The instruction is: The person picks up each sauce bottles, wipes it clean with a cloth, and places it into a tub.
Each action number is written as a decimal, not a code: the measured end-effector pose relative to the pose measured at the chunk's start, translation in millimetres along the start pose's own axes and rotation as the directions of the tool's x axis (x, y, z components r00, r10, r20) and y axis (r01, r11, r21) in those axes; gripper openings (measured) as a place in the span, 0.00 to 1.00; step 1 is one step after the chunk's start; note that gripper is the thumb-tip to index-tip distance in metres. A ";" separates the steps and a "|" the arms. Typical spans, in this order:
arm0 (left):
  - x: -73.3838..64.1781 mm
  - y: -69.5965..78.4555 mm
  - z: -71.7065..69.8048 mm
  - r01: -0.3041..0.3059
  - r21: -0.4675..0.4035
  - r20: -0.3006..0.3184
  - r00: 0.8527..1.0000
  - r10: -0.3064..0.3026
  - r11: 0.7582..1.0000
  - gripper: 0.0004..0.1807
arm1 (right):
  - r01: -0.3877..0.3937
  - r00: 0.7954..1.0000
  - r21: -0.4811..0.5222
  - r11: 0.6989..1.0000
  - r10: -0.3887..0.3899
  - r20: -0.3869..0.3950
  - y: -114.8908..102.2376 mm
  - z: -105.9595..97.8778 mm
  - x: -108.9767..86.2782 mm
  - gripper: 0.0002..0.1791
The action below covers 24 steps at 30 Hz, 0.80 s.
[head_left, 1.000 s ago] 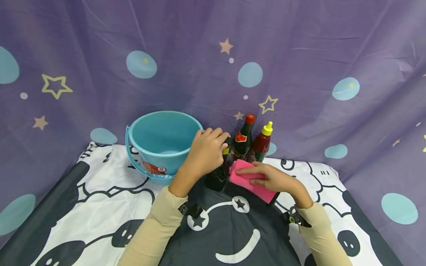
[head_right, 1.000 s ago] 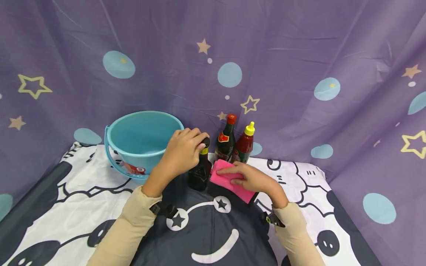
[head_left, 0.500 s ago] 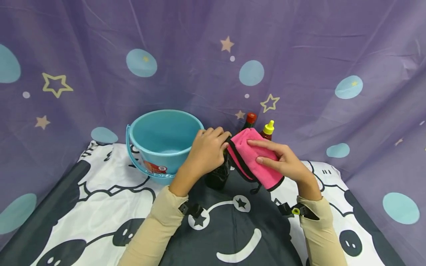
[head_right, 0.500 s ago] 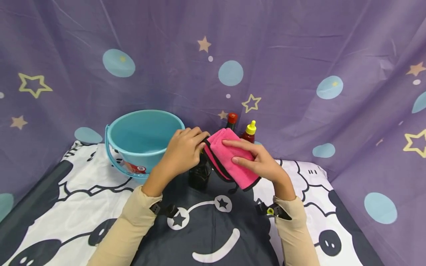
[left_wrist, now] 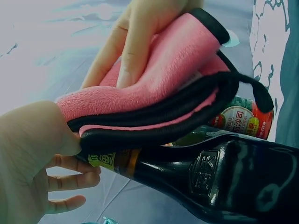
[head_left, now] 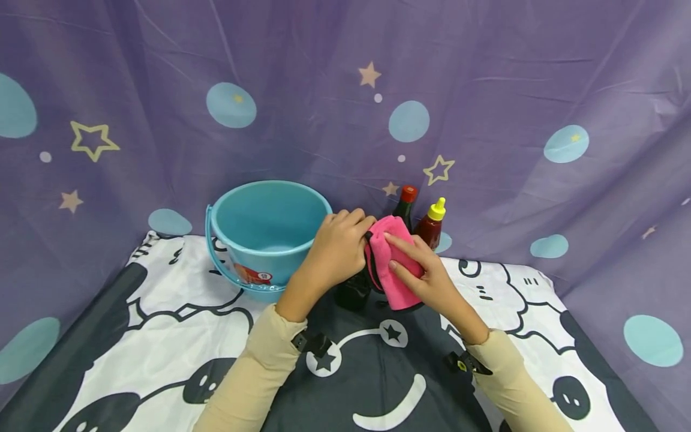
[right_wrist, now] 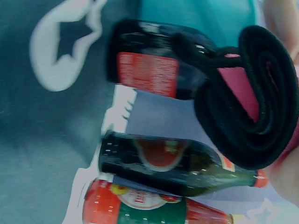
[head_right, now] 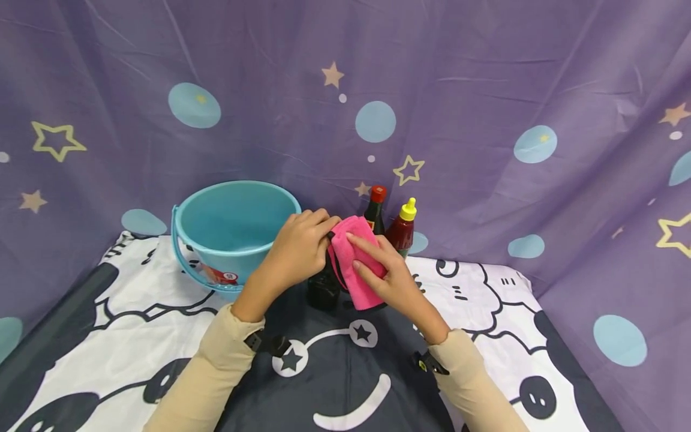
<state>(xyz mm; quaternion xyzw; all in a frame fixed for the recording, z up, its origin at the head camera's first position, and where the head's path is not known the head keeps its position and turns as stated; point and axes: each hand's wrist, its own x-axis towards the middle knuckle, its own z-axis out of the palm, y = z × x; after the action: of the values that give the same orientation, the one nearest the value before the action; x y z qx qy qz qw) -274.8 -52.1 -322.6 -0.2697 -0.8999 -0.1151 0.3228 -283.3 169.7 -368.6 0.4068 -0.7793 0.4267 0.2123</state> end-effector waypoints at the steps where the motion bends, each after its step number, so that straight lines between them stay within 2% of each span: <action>1: 0.1 0.0 0.1 -0.001 0.005 -0.003 1.000 0.001 1.000 0.17 | 0.006 1.000 0.002 1.000 -0.006 -0.013 0.8 1.9 -0.6 0.30; 5: 0.3 -0.3 -0.2 0.018 0.039 -0.011 1.000 -0.017 0.999 0.16 | 0.011 0.999 0.010 1.000 -0.011 -0.038 5.1 6.9 -0.3 0.30; 11: -0.1 -1.3 0.0 0.073 0.054 -0.013 0.997 -0.073 0.996 0.16 | 0.011 1.000 0.022 1.000 -0.011 0.002 13.2 9.8 2.1 0.32; 14: -0.4 0.3 0.7 0.066 0.046 -0.015 0.998 -0.066 0.997 0.16 | 0.015 1.000 0.033 0.999 -0.015 0.015 17.3 8.6 -0.8 0.34; 19: 1.3 4.4 2.2 0.035 0.037 -0.040 0.999 -0.033 0.999 0.15 | 0.034 0.999 0.066 0.997 -0.033 -0.012 18.7 4.5 -5.9 0.36; 21: 2.3 4.6 2.6 0.029 0.029 -0.034 0.999 -0.028 0.999 0.15 | 0.039 0.999 0.078 0.996 -0.038 -0.016 11.2 2.3 -5.4 0.36; 24: 2.8 3.5 2.7 0.033 0.023 -0.011 0.999 -0.033 0.999 0.16 | 0.021 1.000 0.083 0.996 -0.022 0.010 11.9 1.5 -6.0 0.33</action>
<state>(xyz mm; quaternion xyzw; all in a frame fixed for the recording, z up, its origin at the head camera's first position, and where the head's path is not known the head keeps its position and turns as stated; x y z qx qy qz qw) -276.0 -47.0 -322.8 -0.2505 -0.9038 -0.1113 0.3288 -289.5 174.8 -379.3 0.4261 -0.7577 0.4539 0.1957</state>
